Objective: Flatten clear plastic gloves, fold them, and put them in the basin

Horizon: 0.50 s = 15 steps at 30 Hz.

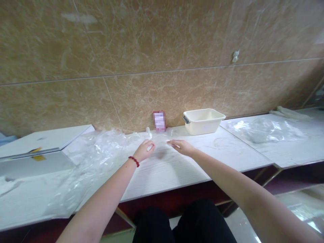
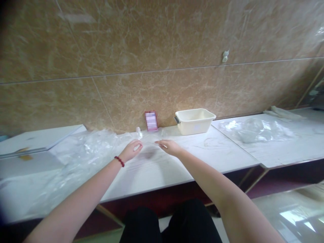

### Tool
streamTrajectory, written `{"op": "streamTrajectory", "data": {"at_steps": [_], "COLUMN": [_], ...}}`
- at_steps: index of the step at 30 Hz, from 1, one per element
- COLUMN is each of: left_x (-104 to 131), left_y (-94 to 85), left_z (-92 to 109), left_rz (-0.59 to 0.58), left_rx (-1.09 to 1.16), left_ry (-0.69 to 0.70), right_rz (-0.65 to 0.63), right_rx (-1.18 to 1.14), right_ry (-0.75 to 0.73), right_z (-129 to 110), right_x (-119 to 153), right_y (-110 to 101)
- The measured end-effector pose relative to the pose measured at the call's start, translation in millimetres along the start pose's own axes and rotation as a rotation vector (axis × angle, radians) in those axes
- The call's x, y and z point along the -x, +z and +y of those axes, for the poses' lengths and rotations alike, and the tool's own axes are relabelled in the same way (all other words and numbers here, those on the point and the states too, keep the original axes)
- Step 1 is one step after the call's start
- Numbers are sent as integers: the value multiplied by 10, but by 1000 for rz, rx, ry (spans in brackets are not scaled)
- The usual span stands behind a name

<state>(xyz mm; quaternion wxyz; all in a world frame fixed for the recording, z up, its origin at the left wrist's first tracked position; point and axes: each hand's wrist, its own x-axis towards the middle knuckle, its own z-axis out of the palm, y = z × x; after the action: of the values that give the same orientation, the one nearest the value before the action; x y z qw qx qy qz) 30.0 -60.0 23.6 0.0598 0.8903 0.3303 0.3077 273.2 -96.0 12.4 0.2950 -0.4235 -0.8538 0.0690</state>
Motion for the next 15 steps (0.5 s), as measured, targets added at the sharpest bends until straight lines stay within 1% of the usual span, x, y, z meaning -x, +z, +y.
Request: {"op": "streamTrajectory", "data": {"at_steps": [3, 6, 8, 10, 13, 15], "left_x": [263, 460, 546, 597, 631, 637], "left_y": [146, 224, 221, 178, 86, 67], "left_z": [77, 182, 250, 307, 390, 481], "left_rz": [-118, -179, -197, -197, -195, -199], "left_rx": [-70, -161, -207, -237, -241, -217], "left_ry": [76, 132, 133, 105, 63, 52], "right_rz": [-110, -210, -258, -283, -291, -282], "right_rx": [53, 95, 112, 126, 142, 126], "right_ry": [-8, -22, -24, -5, 2, -21], "right_z": [-8, -39, -85, -147, -239, -283], "right_x": [201, 344, 417, 479, 549, 562], "right_y": [123, 180, 184, 156, 66, 11]}}
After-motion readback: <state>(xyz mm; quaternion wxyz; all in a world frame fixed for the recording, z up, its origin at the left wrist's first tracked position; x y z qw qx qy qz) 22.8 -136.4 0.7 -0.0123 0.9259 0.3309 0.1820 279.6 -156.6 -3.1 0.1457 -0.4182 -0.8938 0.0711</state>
